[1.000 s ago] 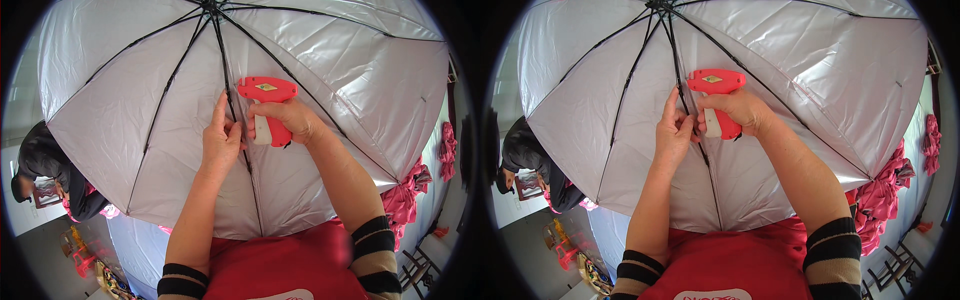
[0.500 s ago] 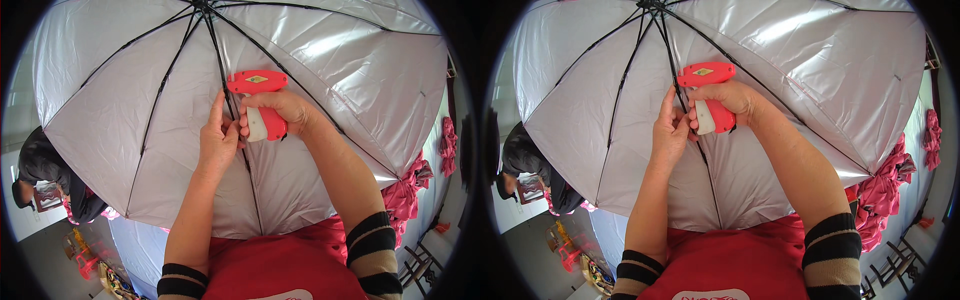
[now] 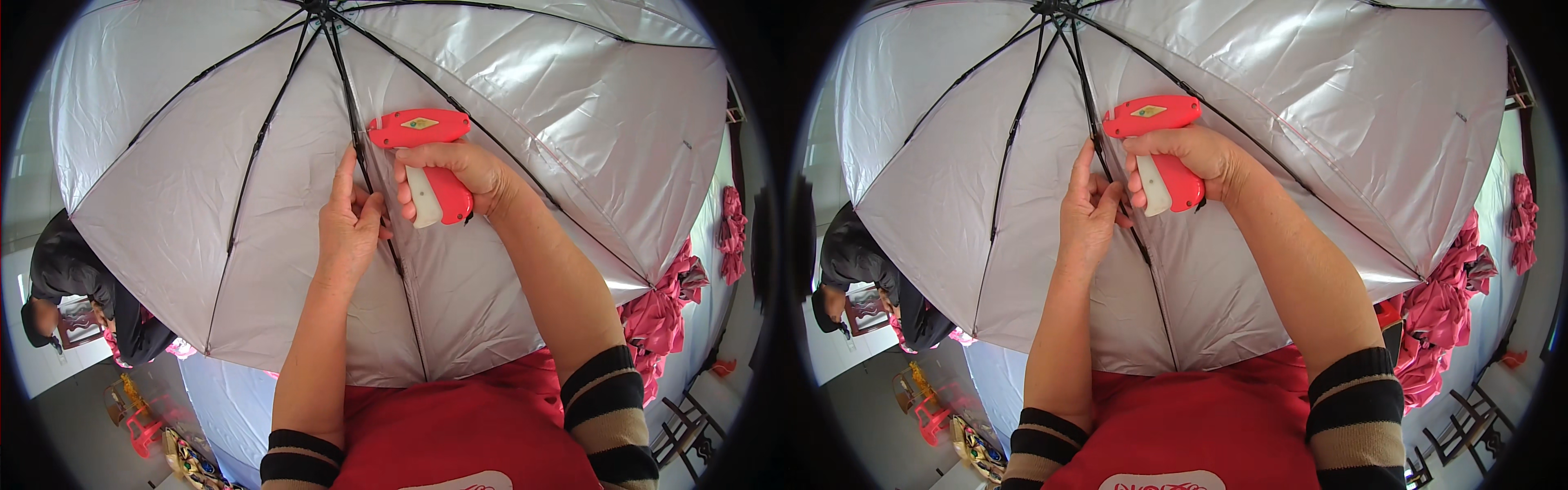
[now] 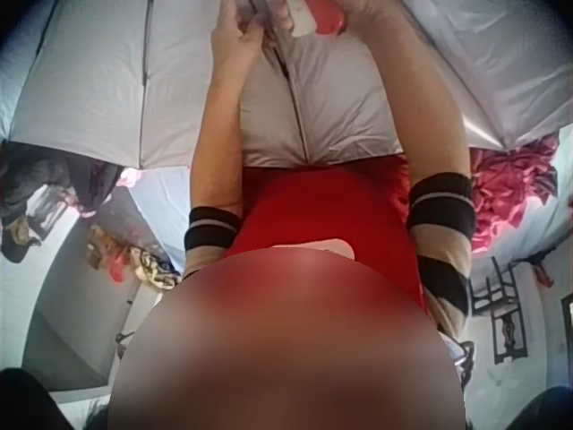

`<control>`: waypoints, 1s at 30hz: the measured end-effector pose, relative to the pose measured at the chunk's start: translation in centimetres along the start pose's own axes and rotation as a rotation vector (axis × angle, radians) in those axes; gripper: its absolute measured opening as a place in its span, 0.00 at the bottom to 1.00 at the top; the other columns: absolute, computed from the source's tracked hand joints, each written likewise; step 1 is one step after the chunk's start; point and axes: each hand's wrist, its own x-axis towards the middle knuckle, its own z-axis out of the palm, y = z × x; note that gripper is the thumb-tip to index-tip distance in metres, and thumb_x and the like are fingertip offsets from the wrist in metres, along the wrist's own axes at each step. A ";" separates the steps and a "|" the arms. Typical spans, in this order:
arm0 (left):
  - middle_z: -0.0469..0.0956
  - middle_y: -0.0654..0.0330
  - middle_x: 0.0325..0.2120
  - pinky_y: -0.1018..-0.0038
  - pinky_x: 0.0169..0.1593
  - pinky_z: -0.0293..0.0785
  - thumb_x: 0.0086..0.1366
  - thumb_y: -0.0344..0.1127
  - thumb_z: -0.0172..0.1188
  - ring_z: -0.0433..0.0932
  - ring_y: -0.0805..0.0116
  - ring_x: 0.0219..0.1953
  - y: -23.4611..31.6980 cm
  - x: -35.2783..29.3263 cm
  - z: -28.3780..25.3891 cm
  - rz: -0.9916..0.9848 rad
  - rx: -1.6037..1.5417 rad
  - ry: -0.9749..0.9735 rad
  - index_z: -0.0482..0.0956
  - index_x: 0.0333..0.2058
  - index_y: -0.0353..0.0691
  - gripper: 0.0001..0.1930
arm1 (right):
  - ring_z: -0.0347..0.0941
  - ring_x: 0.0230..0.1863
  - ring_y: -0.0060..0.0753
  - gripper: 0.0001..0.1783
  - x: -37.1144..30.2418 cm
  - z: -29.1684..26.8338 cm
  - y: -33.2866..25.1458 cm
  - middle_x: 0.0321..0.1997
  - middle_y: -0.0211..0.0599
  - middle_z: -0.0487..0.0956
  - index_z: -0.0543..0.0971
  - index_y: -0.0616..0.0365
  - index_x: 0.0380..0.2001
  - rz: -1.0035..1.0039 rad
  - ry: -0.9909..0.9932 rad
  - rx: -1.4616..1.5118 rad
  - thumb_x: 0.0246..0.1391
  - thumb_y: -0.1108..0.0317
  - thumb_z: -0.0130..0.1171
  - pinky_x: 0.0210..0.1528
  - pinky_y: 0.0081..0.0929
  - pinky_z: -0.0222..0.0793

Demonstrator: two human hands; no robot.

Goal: Assembling umbrella components by attaching the fabric canopy to the metal frame using a glue gun.

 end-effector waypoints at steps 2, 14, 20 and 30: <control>0.69 0.64 0.23 0.78 0.23 0.76 0.62 0.20 0.50 0.72 0.77 0.22 0.0 0.0 0.0 0.008 0.011 -0.005 0.53 0.66 0.52 0.35 | 0.79 0.24 0.39 0.10 0.1 0.0 -0.1 0.25 0.42 0.79 0.76 0.63 0.27 0.006 0.005 0.011 0.54 0.65 0.58 0.27 0.33 0.78; 0.68 0.64 0.23 0.78 0.23 0.75 0.62 0.20 0.50 0.71 0.78 0.22 0.3 0.1 0.4 -0.012 -0.002 -0.004 0.53 0.66 0.54 0.36 | 0.79 0.24 0.36 0.10 1.3 -0.2 0.1 0.25 0.40 0.79 0.78 0.61 0.28 0.027 -0.019 0.015 0.52 0.64 0.60 0.27 0.32 0.77; 0.68 0.65 0.22 0.78 0.23 0.74 0.62 0.19 0.49 0.70 0.78 0.22 0.4 -0.1 0.7 -0.006 0.018 0.000 0.52 0.67 0.55 0.36 | 0.79 0.24 0.36 0.11 0.7 0.5 -0.2 0.26 0.41 0.79 0.77 0.62 0.30 -0.019 0.071 -0.153 0.53 0.64 0.59 0.27 0.32 0.77; 0.75 0.48 0.22 0.59 0.27 0.74 0.60 0.29 0.57 0.76 0.48 0.24 -3.8 -6.0 2.1 0.125 0.806 0.103 0.66 0.43 0.34 0.14 | 0.80 0.34 0.47 0.14 -5.4 0.0 3.5 0.31 0.49 0.80 0.75 0.63 0.37 0.039 0.079 0.204 0.55 0.62 0.57 0.41 0.42 0.77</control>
